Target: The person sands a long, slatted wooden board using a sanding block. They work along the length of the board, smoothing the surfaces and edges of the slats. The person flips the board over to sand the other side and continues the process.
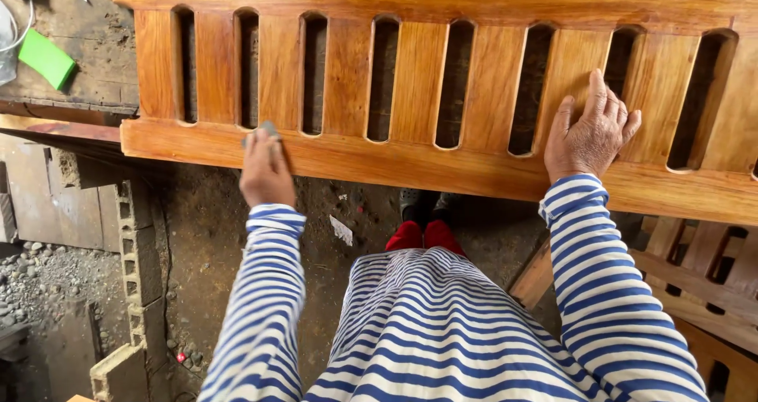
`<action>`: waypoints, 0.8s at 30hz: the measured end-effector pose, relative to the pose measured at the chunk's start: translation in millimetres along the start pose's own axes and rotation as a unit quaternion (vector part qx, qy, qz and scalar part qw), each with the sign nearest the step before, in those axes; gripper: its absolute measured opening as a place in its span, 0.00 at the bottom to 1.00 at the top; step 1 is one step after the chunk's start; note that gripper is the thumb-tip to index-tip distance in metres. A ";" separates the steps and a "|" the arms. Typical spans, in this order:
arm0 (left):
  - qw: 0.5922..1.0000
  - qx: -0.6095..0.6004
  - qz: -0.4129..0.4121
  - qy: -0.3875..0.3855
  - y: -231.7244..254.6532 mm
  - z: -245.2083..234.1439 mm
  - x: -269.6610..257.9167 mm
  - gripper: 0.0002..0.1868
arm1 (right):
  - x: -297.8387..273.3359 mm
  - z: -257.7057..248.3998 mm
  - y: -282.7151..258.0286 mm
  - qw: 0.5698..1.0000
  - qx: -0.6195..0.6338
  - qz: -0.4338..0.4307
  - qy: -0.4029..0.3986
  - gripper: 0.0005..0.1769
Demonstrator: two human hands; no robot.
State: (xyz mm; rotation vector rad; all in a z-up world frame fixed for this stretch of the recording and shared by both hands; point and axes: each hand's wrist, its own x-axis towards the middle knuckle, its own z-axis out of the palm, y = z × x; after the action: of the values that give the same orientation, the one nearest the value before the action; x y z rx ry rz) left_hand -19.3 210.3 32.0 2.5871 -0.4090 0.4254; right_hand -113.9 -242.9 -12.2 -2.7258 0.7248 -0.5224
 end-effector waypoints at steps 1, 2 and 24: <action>0.998 0.036 -0.047 -0.005 -14.0 7.6 -3.9 0.08 | 0.3 -1.2 0.4 1.000 0.000 -0.003 0.005 0.25; 0.992 0.077 -0.097 -0.009 -30.0 10.4 -9.7 0.10 | 0.0 0.1 -2.7 1.000 0.005 -0.008 0.007 0.25; 0.991 -0.051 0.118 0.029 -135.3 -61.4 25.6 0.15 | -48.1 -13.3 -93.6 0.980 -0.024 0.176 -0.090 0.37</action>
State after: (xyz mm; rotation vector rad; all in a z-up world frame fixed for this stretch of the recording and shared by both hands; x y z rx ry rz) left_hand 38.7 349.5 37.1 2.4296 -0.7020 0.5439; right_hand -118.7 -141.7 19.1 -2.5577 1.1495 -0.1771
